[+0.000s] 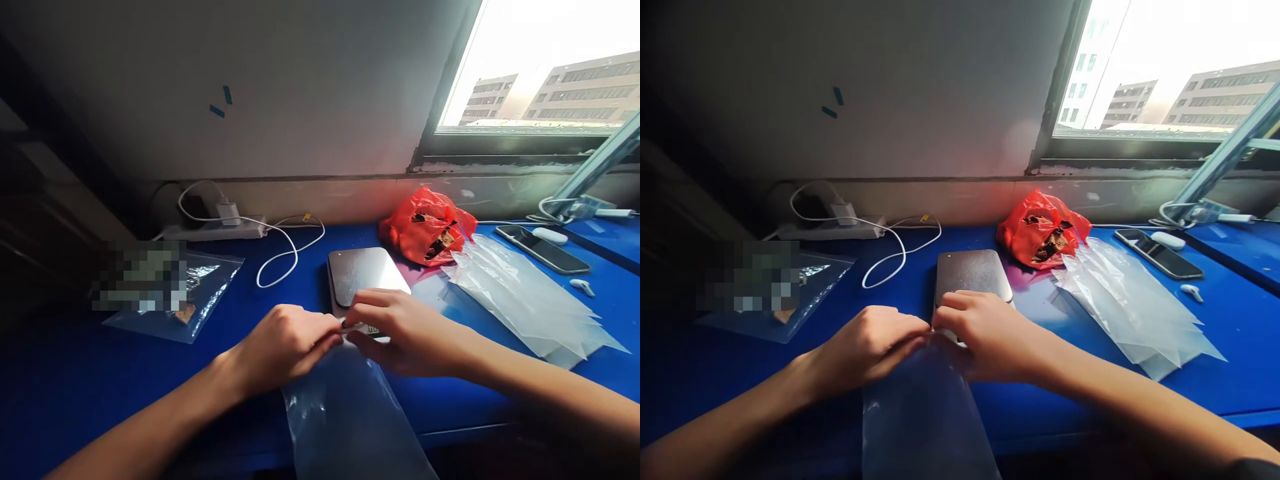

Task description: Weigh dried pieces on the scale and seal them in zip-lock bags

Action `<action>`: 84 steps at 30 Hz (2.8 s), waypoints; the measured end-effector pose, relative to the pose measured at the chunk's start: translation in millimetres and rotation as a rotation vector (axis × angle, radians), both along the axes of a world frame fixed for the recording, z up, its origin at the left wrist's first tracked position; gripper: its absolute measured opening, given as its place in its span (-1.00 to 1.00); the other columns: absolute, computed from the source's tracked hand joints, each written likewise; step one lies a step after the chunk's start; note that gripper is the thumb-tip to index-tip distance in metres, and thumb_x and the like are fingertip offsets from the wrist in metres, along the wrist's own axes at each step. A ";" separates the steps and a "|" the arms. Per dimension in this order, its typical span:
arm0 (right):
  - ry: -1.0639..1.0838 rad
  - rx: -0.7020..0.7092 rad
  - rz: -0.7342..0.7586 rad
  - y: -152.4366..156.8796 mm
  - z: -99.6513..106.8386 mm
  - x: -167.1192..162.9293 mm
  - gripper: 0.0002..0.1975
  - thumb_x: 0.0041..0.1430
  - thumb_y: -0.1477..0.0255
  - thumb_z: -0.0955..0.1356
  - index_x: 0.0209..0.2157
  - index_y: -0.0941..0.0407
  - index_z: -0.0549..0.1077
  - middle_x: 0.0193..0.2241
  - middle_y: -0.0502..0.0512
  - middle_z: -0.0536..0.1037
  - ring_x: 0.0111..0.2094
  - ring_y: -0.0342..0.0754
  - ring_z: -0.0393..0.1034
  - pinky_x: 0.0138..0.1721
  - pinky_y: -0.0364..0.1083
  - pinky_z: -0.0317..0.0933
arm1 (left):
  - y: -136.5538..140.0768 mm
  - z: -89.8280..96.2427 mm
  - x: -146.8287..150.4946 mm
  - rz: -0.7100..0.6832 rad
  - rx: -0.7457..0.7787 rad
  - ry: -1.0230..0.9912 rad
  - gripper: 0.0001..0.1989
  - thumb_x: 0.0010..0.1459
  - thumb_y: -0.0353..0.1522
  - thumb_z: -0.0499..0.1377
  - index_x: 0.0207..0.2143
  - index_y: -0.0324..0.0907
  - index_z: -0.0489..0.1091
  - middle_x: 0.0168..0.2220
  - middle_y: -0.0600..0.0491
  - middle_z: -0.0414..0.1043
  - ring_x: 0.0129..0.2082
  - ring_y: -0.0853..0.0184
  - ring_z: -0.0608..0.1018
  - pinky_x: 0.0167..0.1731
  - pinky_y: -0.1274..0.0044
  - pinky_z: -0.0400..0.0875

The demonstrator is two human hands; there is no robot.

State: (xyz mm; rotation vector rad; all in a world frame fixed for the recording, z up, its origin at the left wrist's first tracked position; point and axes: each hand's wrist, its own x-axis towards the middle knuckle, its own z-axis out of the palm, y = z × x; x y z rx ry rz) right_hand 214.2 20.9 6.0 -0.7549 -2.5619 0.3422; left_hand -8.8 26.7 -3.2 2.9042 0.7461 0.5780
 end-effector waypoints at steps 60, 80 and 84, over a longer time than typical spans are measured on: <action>0.264 0.432 -0.145 8.4 -0.6 11.8 -0.88 0.14 0.60 0.26 -0.43 0.13 0.33 -0.53 0.00 0.39 -0.52 -0.16 0.15 -0.44 -0.14 0.03 | -11.1 42.2 -19.3 0.215 0.304 -0.247 -0.91 0.20 -0.49 0.16 -0.37 -0.17 0.41 -0.47 0.12 0.48 -0.47 0.36 0.49 -0.44 0.51 0.34; 0.595 -0.015 -0.400 1.7 18.9 49.1 -0.84 0.31 0.36 0.29 -0.31 0.13 0.42 -0.67 -0.08 0.37 -0.69 -0.26 0.26 -0.67 -0.25 0.14 | -11.4 36.8 -28.6 0.338 -0.195 -0.279 -0.75 0.27 -0.28 0.14 0.00 0.03 0.36 -0.29 0.14 0.57 -0.36 0.35 0.61 -0.49 0.61 0.45; 0.532 -0.067 -0.973 34.3 28.2 153.6 -0.58 0.00 0.17 0.49 -0.21 0.20 0.53 -0.78 -0.04 0.35 -0.78 -0.26 0.18 -0.71 -0.20 -0.06 | 15.9 41.2 -72.7 0.551 -0.090 0.121 -0.56 0.24 -0.06 0.08 0.16 0.16 0.28 0.01 0.06 0.49 -0.05 0.11 0.55 -0.16 0.34 0.50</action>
